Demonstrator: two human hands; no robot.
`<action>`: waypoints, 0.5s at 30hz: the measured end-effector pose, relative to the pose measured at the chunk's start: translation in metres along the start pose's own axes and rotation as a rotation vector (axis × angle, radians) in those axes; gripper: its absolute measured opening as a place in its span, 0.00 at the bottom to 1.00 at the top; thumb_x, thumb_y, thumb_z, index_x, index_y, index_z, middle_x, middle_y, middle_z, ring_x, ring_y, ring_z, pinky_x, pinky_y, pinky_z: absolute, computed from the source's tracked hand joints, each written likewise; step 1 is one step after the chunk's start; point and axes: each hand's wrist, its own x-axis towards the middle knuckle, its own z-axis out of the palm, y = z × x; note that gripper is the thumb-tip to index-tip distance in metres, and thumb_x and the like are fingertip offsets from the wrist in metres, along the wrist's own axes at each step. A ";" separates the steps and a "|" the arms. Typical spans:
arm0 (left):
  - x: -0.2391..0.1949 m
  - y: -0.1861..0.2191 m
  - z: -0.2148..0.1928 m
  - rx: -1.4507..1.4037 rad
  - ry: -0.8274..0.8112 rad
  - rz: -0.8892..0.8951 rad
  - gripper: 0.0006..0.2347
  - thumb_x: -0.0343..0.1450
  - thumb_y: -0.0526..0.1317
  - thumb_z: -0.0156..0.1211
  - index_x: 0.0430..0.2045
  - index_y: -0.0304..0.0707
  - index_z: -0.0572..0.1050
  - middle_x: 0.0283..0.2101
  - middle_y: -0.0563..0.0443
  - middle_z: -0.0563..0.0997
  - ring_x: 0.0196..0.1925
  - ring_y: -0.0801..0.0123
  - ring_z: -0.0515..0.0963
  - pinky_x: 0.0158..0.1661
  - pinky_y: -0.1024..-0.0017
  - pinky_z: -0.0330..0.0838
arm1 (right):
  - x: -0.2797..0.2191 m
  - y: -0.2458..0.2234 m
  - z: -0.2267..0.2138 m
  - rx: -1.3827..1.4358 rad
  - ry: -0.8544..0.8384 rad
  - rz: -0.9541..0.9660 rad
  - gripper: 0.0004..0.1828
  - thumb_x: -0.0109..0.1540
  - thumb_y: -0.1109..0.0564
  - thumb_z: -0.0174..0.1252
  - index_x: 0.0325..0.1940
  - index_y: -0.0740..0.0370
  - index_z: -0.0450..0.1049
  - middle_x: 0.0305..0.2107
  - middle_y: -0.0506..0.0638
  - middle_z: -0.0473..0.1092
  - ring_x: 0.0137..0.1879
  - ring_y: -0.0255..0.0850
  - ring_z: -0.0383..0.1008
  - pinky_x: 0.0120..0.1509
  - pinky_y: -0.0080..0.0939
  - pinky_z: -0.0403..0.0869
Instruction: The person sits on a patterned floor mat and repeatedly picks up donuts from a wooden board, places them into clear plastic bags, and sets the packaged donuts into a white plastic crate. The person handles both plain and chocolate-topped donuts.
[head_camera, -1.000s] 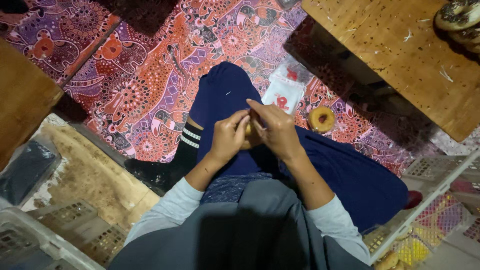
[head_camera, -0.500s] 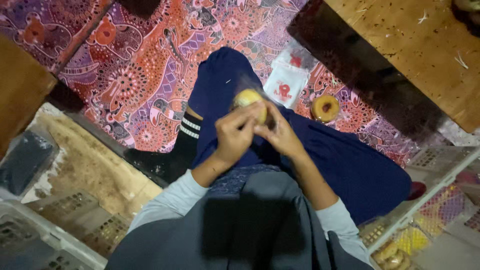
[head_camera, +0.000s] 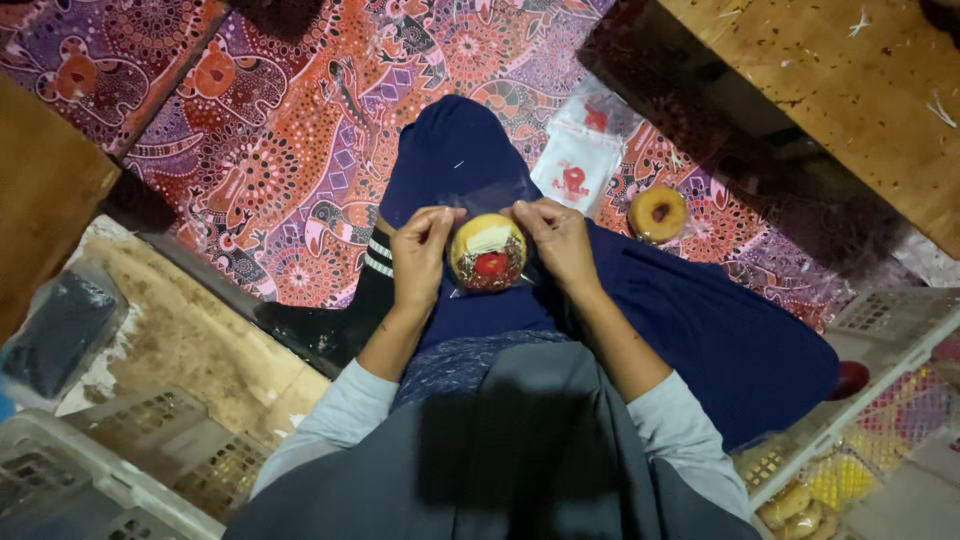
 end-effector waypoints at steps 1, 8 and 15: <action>0.003 0.011 0.003 0.042 -0.006 0.085 0.09 0.81 0.35 0.55 0.38 0.25 0.80 0.42 0.47 0.81 0.46 0.69 0.79 0.51 0.75 0.72 | 0.000 -0.012 -0.002 -0.038 0.048 -0.084 0.14 0.70 0.53 0.58 0.41 0.67 0.81 0.34 0.48 0.75 0.41 0.34 0.74 0.49 0.35 0.72; -0.003 0.054 0.012 0.099 0.124 0.544 0.10 0.78 0.37 0.56 0.30 0.28 0.71 0.37 0.47 0.72 0.35 0.69 0.72 0.38 0.75 0.70 | -0.008 -0.046 -0.003 -0.209 0.278 -0.673 0.14 0.67 0.61 0.58 0.28 0.68 0.67 0.28 0.51 0.65 0.37 0.37 0.66 0.43 0.39 0.66; -0.009 -0.004 -0.013 0.648 0.056 0.140 0.12 0.75 0.32 0.63 0.22 0.26 0.69 0.26 0.46 0.68 0.26 0.65 0.67 0.30 0.69 0.61 | -0.009 0.041 0.012 -0.202 0.109 -0.272 0.17 0.66 0.60 0.59 0.24 0.68 0.67 0.22 0.50 0.62 0.30 0.37 0.62 0.36 0.40 0.63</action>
